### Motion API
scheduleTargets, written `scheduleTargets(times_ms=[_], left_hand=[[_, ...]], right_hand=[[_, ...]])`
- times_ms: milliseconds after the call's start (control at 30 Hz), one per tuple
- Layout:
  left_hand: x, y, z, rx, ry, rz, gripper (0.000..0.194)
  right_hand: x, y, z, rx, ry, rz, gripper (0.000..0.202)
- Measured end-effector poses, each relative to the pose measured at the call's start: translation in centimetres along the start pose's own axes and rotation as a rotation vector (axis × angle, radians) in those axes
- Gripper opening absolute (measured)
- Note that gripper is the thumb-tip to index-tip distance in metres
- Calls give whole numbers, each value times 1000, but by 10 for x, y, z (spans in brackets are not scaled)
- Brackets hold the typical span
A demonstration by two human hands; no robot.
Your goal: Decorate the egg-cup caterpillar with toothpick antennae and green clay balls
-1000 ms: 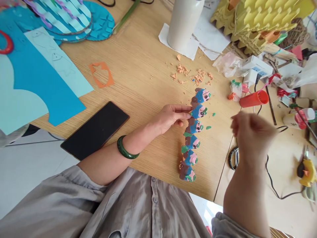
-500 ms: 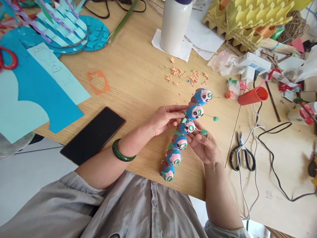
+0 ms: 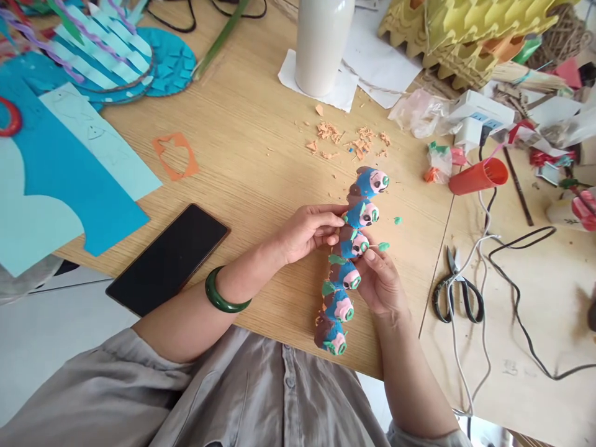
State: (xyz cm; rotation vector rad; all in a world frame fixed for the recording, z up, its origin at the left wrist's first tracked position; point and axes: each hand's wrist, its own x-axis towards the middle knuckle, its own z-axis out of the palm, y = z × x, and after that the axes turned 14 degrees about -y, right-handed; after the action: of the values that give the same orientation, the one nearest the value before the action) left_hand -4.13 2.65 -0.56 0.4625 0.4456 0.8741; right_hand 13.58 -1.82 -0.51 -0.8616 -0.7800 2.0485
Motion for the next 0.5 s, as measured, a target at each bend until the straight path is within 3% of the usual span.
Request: scheduleTargets(times_ms=[267, 500], left_hand=[[1, -1, -1, 212, -89, 83, 29], [4, -2, 0, 252, -4, 148, 28]], right_hand=[[-3, -1, 1, -54, 43, -56, 54], [-5, 0, 5, -64, 54, -83, 52]])
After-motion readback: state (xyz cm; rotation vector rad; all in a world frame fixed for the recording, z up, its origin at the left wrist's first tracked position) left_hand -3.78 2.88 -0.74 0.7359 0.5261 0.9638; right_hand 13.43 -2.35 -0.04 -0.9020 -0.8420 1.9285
